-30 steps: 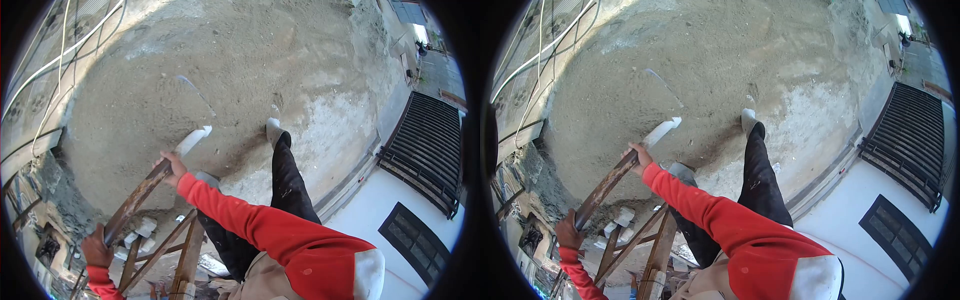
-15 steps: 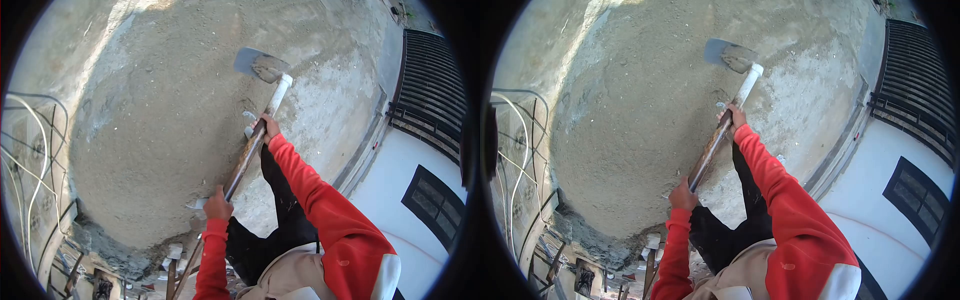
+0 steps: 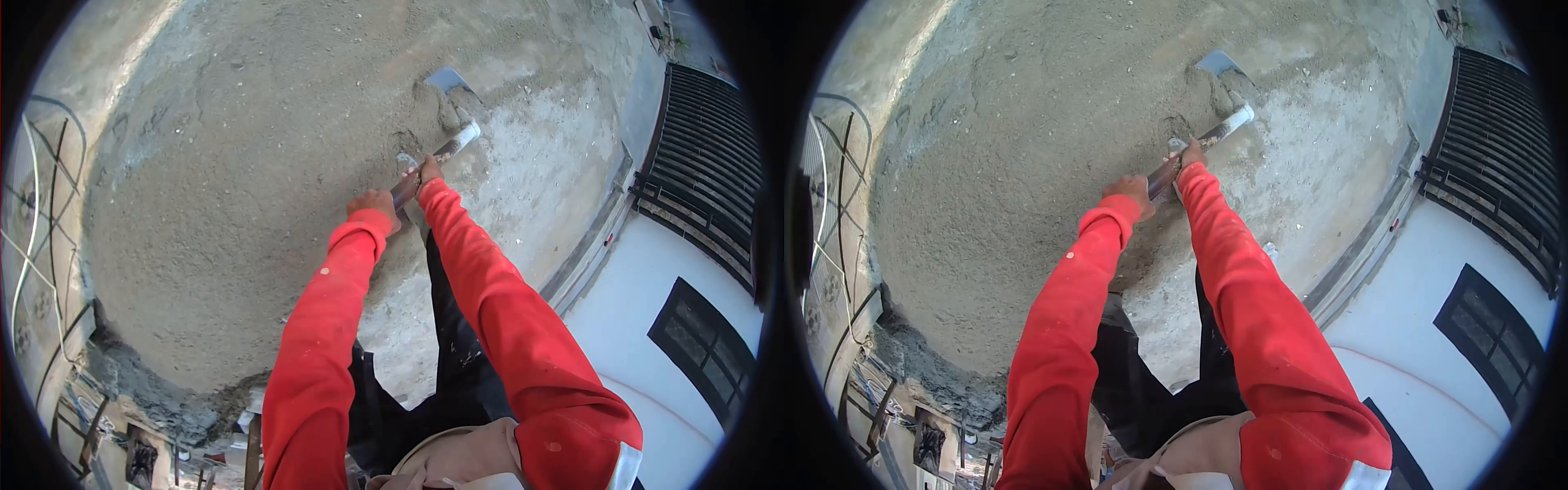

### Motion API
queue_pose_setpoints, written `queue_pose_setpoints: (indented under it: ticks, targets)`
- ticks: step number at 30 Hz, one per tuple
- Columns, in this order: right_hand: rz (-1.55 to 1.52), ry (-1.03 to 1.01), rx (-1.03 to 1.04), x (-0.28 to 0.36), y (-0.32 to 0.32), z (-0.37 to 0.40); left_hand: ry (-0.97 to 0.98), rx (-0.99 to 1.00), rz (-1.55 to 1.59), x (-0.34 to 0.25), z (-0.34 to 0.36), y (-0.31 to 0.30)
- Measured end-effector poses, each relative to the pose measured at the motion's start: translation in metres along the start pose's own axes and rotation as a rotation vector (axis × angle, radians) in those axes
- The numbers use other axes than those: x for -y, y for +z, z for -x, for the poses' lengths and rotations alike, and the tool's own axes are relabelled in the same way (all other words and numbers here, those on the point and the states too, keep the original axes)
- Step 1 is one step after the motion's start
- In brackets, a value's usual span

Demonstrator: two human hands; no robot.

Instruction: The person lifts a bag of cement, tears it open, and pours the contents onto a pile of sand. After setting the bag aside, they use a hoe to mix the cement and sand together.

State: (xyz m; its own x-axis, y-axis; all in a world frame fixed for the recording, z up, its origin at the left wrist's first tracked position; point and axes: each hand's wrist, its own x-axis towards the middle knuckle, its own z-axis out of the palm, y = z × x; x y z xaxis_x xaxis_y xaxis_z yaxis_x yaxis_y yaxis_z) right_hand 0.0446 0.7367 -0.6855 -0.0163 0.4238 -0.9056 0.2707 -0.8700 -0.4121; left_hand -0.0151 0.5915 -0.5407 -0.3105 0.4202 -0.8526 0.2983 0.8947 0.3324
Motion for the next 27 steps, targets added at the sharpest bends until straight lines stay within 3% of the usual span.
queue_pose_setpoints:
  ticks: [4, 6, 7, 9, 11, 14, 15, 16, 17, 20, 21, 22, 24, 27]
  targets:
    - [-0.029, 0.191, 0.019, -0.168, 0.016, 0.110, -0.088, 0.028, -0.054, 0.137, 0.131, 0.041]
    - [-0.069, 0.202, 0.030, -0.234, 0.032, 0.191, -0.148, -0.023, -0.115, 0.204, 0.196, 0.052]
    - [-0.079, 0.217, 0.000, -0.260, 0.033, 0.234, -0.085, -0.104, -0.107, 0.226, 0.248, 0.047]
    - [-0.105, 0.283, 0.144, -0.318, 0.017, 0.325, -0.141, -0.228, -0.135, 0.268, 0.349, 0.066]
    - [-0.066, 0.591, 0.380, -0.372, -0.011, 0.398, -0.281, -0.241, -0.148, 0.310, 0.454, 0.094]
    - [-0.151, 1.017, 0.433, -0.412, -0.027, 0.447, -0.505, -0.359, -0.052, 0.345, 0.599, 0.143]
    - [0.009, 0.913, 0.555, -0.439, -0.037, 0.477, -0.661, -0.294, 0.031, 0.348, 0.634, 0.157]
    - [0.012, 0.959, 0.589, -0.447, -0.047, 0.500, -0.674, -0.399, -0.074, 0.347, 0.666, 0.182]
    - [0.015, 1.002, 0.634, -0.447, -0.050, 0.521, -0.704, -0.353, 0.049, 0.340, 0.685, 0.192]
    - [0.174, 0.962, 0.654, -0.388, -0.053, 0.528, -0.775, -0.400, 0.224, 0.307, 0.678, 0.239]
    - [0.144, 0.930, 0.691, -0.367, -0.054, 0.506, -0.744, -0.398, 0.218, 0.282, 0.649, 0.228]
    - [0.143, 0.831, 0.705, -0.336, -0.047, 0.476, -0.714, -0.412, 0.218, 0.254, 0.608, 0.219]
    - [0.139, 0.634, 0.668, -0.257, -0.024, 0.404, -0.471, -0.501, 0.403, 0.227, 0.507, 0.228]
    - [0.147, 0.312, 0.585, -0.118, 0.024, 0.261, -0.410, -0.399, 0.428, 0.129, 0.329, 0.139]
